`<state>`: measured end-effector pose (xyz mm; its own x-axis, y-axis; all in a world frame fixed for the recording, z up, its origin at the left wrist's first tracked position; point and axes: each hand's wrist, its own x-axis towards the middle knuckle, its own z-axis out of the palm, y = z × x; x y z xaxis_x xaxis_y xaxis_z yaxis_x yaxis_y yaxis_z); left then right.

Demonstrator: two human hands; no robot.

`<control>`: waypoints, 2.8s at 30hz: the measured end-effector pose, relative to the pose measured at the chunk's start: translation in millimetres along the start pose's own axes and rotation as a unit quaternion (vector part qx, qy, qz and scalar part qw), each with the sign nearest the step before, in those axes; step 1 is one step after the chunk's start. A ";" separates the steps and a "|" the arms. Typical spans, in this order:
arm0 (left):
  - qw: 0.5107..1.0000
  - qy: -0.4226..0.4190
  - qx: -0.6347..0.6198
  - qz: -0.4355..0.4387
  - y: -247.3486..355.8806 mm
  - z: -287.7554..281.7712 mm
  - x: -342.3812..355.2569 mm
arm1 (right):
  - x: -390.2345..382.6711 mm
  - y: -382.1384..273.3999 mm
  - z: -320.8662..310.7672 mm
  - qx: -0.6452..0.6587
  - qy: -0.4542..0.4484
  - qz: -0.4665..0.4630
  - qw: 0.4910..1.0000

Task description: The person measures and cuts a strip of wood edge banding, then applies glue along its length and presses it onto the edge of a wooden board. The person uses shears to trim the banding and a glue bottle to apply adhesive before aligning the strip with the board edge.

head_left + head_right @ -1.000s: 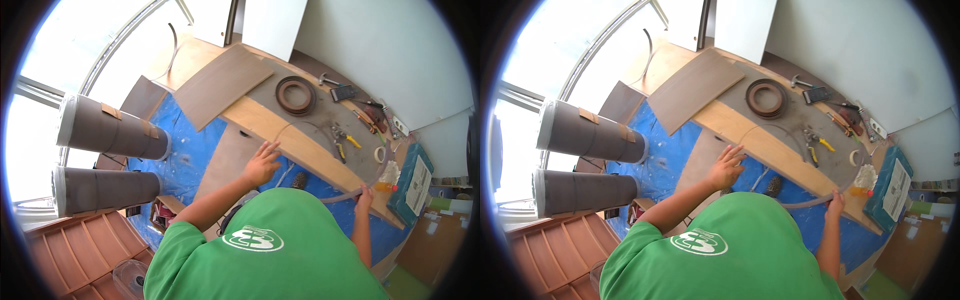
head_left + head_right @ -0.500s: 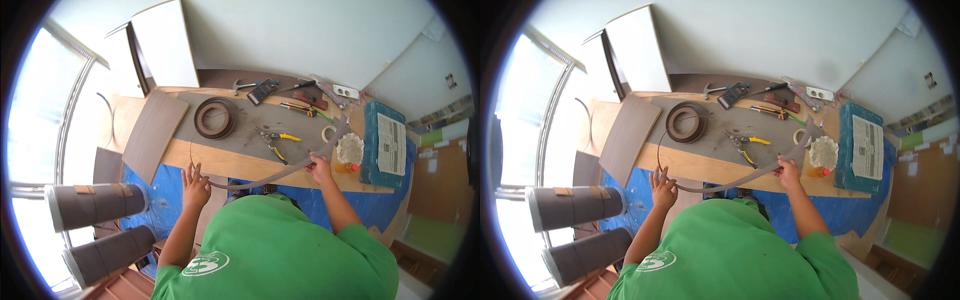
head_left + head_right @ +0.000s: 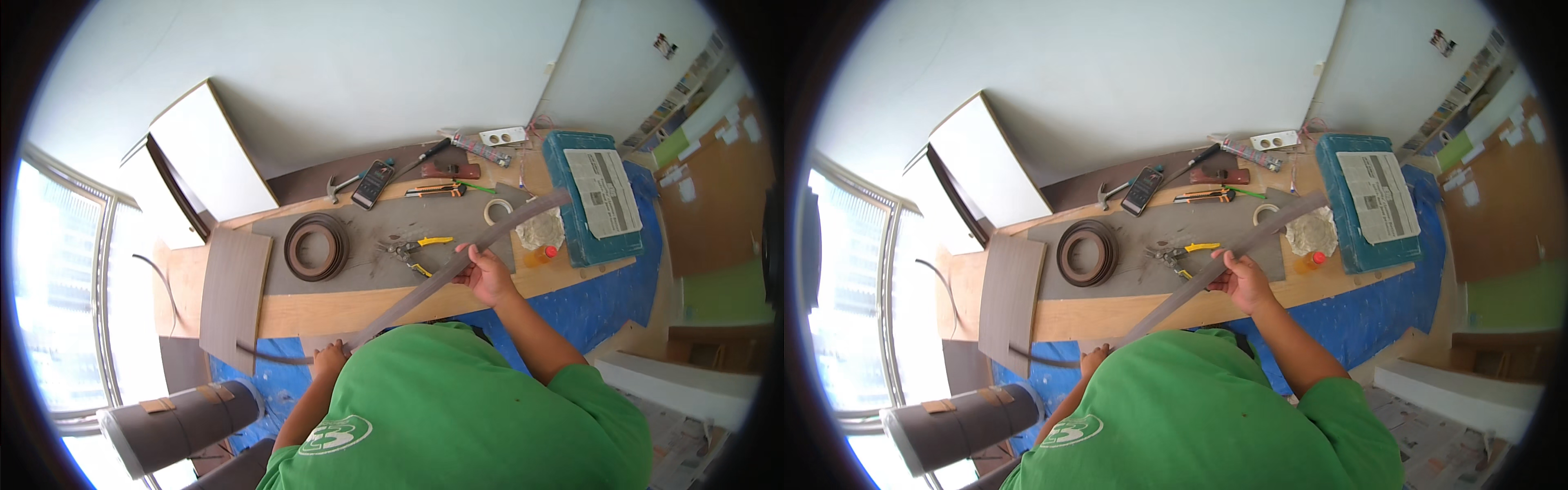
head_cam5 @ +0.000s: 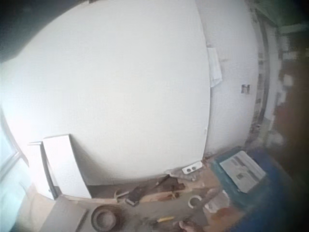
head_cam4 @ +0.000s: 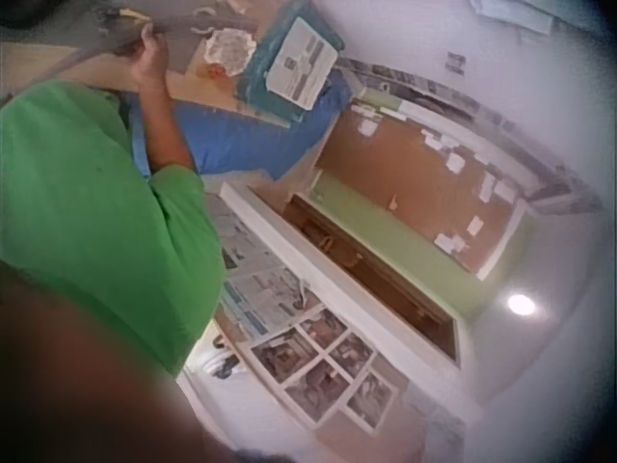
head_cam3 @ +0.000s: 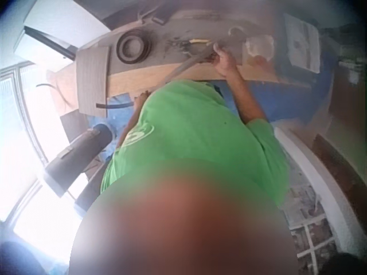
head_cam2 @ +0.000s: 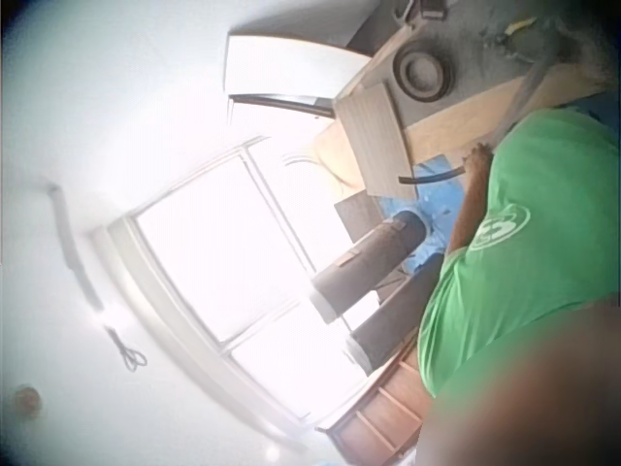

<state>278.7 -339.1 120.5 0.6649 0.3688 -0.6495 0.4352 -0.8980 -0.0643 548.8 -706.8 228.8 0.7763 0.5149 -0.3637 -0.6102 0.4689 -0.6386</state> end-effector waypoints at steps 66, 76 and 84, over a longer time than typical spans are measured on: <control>0.896 -0.006 -0.051 0.440 217.4 -55.4 55.5 | -111.1 102.9 -198.3 0.008 0.402 -0.142 0.905; 0.884 -0.047 -0.029 0.464 227.4 -21.6 113.7 | -0.7 36.0 -233.2 -0.323 0.512 -0.193 0.772; 0.862 -0.036 -0.052 0.503 228.6 -14.2 133.6 | 8.0 38.7 -241.1 -0.111 0.420 -0.179 0.883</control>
<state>475.6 -491.7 29.8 0.6997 -0.6027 -0.3837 -0.2839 -0.7274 0.6247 569.5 -857.5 37.7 0.8137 -0.3952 -0.4262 -0.3278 0.2935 -0.8980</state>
